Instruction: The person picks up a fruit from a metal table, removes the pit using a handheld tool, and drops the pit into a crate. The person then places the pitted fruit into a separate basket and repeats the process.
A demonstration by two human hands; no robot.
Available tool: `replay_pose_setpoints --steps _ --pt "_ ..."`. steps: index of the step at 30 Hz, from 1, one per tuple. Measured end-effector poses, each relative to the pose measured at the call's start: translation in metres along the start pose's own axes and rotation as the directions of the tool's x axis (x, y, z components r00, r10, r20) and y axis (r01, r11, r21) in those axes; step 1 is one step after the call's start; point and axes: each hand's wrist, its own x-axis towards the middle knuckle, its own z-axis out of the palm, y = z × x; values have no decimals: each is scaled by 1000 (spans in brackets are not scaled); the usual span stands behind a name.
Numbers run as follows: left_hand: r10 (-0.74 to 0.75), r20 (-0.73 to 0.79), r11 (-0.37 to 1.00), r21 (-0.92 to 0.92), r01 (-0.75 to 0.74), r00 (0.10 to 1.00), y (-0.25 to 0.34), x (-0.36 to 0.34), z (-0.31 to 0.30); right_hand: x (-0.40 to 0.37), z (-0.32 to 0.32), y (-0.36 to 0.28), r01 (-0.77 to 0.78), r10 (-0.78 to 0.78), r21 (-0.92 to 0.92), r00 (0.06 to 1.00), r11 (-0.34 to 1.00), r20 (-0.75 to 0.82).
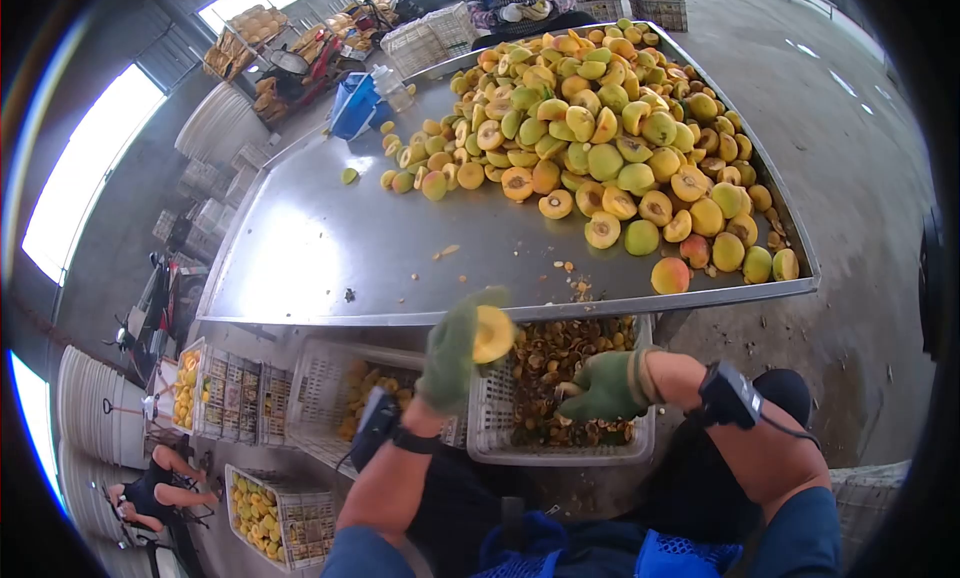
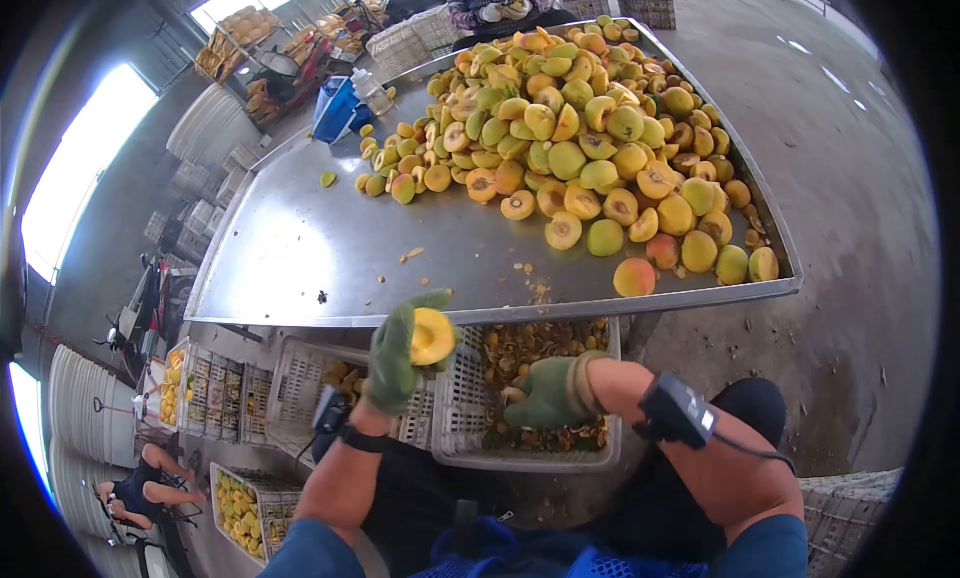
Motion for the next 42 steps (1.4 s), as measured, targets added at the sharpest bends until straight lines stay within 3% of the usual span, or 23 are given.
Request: replay_pose_setpoints --steps 2,3,4,6,9,12,14,16,18,20,21,23,26,28,29,32,33,34,36,37,39,41,42 --pt "15 -90 971 238 7 996 7 -12 -24 0 12 12 73 -103 -263 989 962 -102" --pt "173 95 760 621 -194 980 11 -14 -54 -6 14 10 46 -74 -281 993 959 -89" --pt "156 246 508 810 -291 957 19 -24 -79 -15 15 3 25 -49 -297 996 955 -75" --pt "-236 -63 421 893 160 970 20 -38 -126 -33 17 -10 -1 -15 -340 999 940 -42" --pt "-198 -185 -47 983 179 963 20 -21 -131 -58 16 -20 -15 -3 -257 997 966 -71" --pt "22 -90 598 799 59 996 11 46 -71 -54 14 -14 -26 -26 -292 985 956 -173" --pt "126 -84 745 665 -39 988 -36 118 -49 -53 12 -10 -44 -30 -270 964 962 -265" --pt "248 72 633 743 -218 966 -97 206 -37 -55 12 -7 -46 -34 -204 928 978 -370" --pt "109 -157 747 664 23 982 -139 282 0 -63 6 -13 -99 30 -189 941 977 -338" --pt "103 -227 660 744 104 968 -146 306 35 -68 3 -10 -121 50 -182 933 976 -355" --pt "239 -109 525 851 -34 965 -143 301 48 -70 4 -5 -116 37 -182 920 976 -390" --pt "293 5 432 892 -137 956 -146 293 64 -72 5 4 -127 53 -115 865 985 -500" --pt "-56 92 621 783 -37 994 -99 252 71 -60 -6 24 -78 61 9 689 997 -722" --pt "-249 87 883 430 189 965 -52 201 71 -44 -11 38 67 85 156 602 985 -794" --pt "-335 115 928 212 307 935 -38 180 68 -37 -14 39 148 101 220 562 964 -821" --pt "-177 243 966 -141 215 954 -17 122 55 -27 -21 21 356 94 438 678 826 -729" --pt "109 217 993 25 -117 970 -22 111 48 -24 -22 13 399 93 518 719 756 -689" --pt "380 247 883 191 -429 891 -26 101 45 -20 -21 8 384 108 567 752 729 -650" --pt "452 220 854 171 -491 864 -30 87 44 -11 -20 3 350 141 656 807 668 -574" --pt "258 148 966 -21 -257 955 -18 76 49 -4 -18 3 395 92 585 770 708 -631" --pt "80 170 996 -54 -71 982 -1 62 46 11 -11 9 465 -6 435 689 771 -725" --pt "136 282 935 280 -217 950 9 54 26 17 -8 10 385 -2 351 676 854 -737" --pt "284 328 824 396 -404 901 5 57 20 20 -7 9 346 -6 305 670 887 -743"
